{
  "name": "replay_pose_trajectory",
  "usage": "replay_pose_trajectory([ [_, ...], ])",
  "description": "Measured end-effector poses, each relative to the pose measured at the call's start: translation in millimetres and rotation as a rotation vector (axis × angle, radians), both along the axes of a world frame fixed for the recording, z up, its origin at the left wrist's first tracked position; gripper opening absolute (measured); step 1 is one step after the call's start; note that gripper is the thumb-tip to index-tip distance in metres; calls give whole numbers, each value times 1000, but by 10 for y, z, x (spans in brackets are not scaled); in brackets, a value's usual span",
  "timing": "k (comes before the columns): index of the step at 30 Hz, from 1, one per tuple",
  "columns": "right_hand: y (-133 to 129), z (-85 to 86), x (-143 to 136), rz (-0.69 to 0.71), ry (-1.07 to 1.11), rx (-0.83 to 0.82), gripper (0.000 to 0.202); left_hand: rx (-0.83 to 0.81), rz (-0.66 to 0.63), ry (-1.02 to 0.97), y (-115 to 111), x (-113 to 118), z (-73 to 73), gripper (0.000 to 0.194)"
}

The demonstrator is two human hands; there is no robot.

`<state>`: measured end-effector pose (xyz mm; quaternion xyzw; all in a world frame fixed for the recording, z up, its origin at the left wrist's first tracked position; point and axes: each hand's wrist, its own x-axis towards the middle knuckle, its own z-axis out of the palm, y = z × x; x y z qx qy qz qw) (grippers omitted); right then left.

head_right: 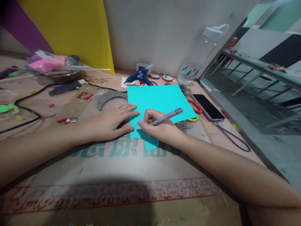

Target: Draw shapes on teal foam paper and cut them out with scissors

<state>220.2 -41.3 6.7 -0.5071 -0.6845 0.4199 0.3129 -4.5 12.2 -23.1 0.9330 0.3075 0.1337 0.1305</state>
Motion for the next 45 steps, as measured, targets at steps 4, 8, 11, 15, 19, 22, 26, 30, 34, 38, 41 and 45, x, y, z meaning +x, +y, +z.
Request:
replay_pose_trajectory([
  [4,-11,11,42,-6,-15,-2,28,20,-47,-43,-17,5,24,51],
  [8,-45,-29,16,-7,-57,107,33,70,-51,-83,21,18,39,42],
  [11,-62,-54,-32,-3,-84,166,37,87,-46,-74,50,22,30,44],
  [15,-44,-58,-52,4,-73,162,33,71,-46,-83,54,8,15,51],
  [19,-11,-35,10,23,-69,89,29,65,-52,-84,35,-21,11,55],
  [22,-11,-34,58,18,-48,65,29,93,-76,-116,21,-24,28,49],
  [26,-36,-47,58,-12,-85,144,30,80,-204,-187,14,-11,74,24],
  [30,-46,-39,27,-8,-152,184,28,-4,-288,-255,26,-13,83,22],
  [34,-48,-35,16,-19,-191,190,29,-17,-300,-253,42,-23,59,21],
  [38,-48,-47,22,-17,-205,195,28,-20,-320,-256,46,-27,53,20],
  [41,-44,-50,27,-14,-207,197,28,-16,-322,-256,44,-25,63,19],
  [45,-40,-54,29,-21,-219,201,27,-8,-320,-254,42,-23,70,20],
])
